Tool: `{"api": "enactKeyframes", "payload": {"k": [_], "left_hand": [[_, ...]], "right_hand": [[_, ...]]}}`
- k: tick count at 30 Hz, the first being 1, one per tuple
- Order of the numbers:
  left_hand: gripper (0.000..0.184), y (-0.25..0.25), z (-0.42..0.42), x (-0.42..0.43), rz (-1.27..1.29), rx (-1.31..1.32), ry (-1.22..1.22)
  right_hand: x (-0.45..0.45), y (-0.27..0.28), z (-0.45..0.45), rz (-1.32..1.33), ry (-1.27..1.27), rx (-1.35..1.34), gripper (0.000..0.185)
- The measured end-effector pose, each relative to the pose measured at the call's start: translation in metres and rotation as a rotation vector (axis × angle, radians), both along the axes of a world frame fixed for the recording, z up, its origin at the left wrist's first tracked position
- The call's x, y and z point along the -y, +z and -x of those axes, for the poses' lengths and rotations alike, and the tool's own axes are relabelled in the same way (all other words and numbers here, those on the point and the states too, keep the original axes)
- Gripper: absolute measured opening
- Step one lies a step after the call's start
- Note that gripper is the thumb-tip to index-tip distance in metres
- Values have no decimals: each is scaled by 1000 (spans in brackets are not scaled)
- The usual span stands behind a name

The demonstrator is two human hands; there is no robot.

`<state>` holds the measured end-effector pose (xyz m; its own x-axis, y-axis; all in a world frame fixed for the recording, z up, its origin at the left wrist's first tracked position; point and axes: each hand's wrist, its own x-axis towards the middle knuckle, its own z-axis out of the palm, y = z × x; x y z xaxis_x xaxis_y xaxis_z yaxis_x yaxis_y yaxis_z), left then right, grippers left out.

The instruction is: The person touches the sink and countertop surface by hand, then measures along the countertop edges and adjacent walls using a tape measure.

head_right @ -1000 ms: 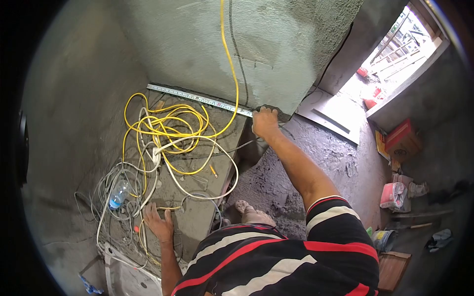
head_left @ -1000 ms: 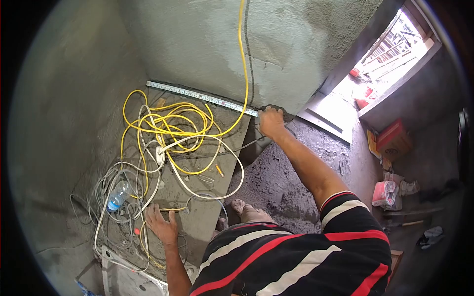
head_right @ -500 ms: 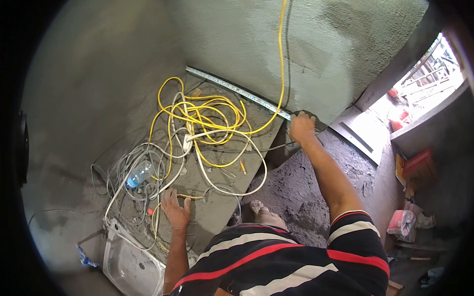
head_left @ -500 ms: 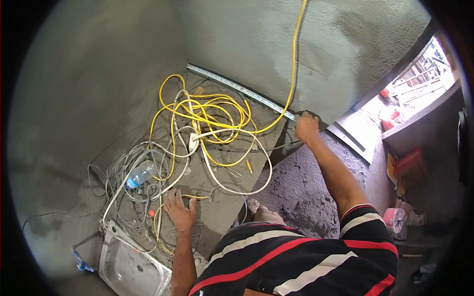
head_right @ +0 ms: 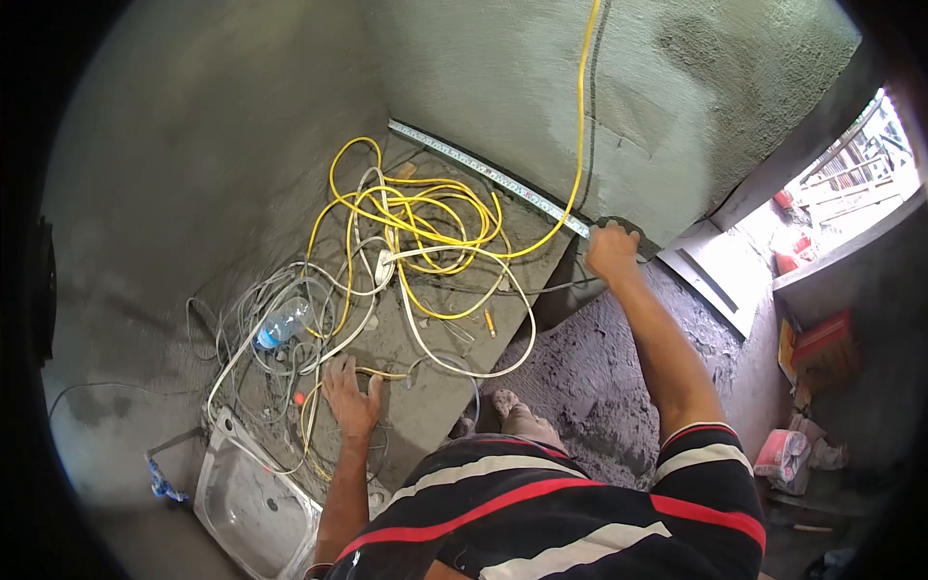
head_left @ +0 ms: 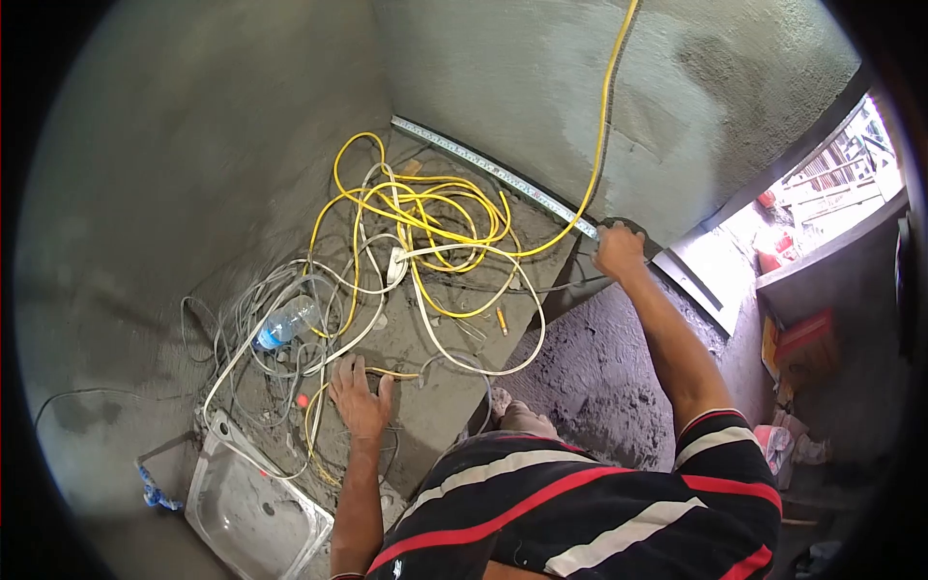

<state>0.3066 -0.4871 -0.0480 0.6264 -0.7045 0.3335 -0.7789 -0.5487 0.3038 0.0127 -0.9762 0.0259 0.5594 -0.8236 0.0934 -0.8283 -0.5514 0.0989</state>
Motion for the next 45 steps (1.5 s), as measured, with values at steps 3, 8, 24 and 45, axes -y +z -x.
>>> {"api": "enactKeyframes", "payload": {"k": [3,8,24,45], "left_hand": [[65,0,2,1,-23,5,15],[64,-6,1,0,24,34,-12],[67,-1,2,-3,-17,-15,27],[67,96,78,-125,400,-56,233]], "right_hand": [[-4,15,9,-103,-34,-47,38],[-16,48,26,-133,24,-89,35],[-90,-15,168,-554,41,309,21],[-187,-229,267,-860,-66,731,46]]}}
